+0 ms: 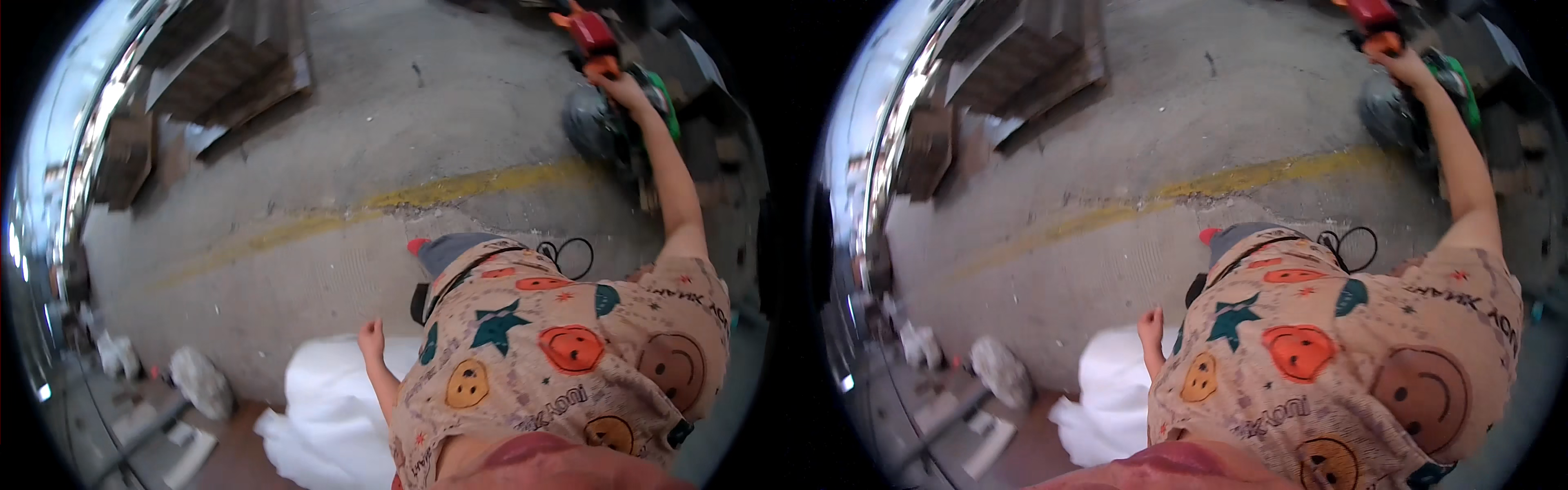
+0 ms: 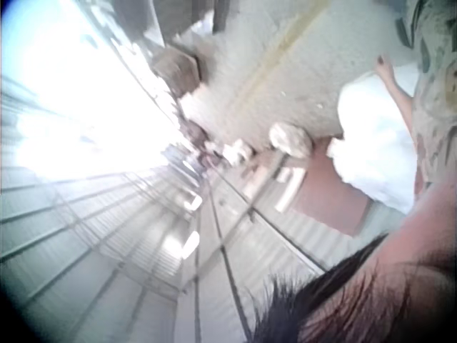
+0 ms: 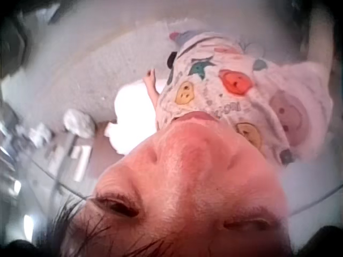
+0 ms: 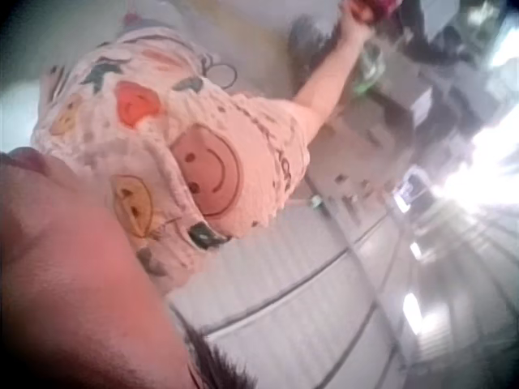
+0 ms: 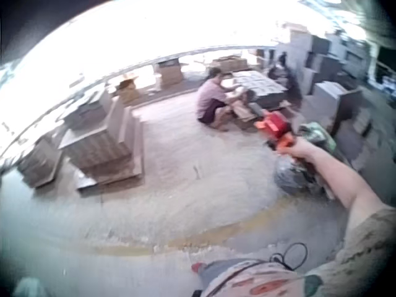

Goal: The person operates and steers an electric pallet jack to navigate through a warehouse.

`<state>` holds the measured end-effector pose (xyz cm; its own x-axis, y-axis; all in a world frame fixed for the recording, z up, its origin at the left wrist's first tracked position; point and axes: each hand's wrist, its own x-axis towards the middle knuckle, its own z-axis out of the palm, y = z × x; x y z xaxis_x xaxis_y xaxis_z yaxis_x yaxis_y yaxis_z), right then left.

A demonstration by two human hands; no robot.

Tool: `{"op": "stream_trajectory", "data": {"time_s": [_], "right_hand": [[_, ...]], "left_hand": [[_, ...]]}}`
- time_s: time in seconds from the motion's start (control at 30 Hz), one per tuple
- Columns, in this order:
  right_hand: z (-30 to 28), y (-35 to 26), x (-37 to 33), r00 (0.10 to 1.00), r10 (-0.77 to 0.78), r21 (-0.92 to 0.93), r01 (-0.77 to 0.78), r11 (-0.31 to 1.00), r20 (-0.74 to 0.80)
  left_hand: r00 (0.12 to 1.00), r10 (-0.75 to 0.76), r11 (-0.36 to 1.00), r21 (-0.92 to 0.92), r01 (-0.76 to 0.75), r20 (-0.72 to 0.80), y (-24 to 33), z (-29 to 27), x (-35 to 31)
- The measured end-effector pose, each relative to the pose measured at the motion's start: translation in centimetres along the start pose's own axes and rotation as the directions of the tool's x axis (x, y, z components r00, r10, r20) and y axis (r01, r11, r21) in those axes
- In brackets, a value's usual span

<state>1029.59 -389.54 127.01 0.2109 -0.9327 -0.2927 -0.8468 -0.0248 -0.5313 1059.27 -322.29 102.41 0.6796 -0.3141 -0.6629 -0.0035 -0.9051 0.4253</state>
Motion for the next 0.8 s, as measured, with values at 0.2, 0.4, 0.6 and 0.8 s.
{"op": "stream_trajectory", "data": {"time_s": [0.2, 0.4, 0.6, 0.8], "right_hand": [[8.1, -9.4, -5.3, 0.992, 0.104, 0.059, -0.100, 0.993, -0.071], [15.6, -19.3, -7.9, 0.995, 0.084, 0.099, -0.079, 0.992, -0.052], [22.4, -26.5, -11.9, 0.995, 0.077, 0.051, -0.074, 0.996, -0.059], [30.9, -35.8, -14.8, 0.993, 0.114, 0.061, -0.112, 0.992, -0.041]], "left_hand": [[0.991, -0.029, 0.997, 0.074, 0.020, 0.130, -15.4, -10.4, 1.8], [0.944, -0.309, 0.951, 0.013, 0.310, 0.115, -29.7, -17.9, 5.7], [0.966, -0.251, 0.966, -0.053, 0.254, 0.070, -36.4, -29.8, 13.4], [0.998, -0.036, 0.994, -0.109, 0.030, -0.054, -31.3, -45.4, 24.7]]}}
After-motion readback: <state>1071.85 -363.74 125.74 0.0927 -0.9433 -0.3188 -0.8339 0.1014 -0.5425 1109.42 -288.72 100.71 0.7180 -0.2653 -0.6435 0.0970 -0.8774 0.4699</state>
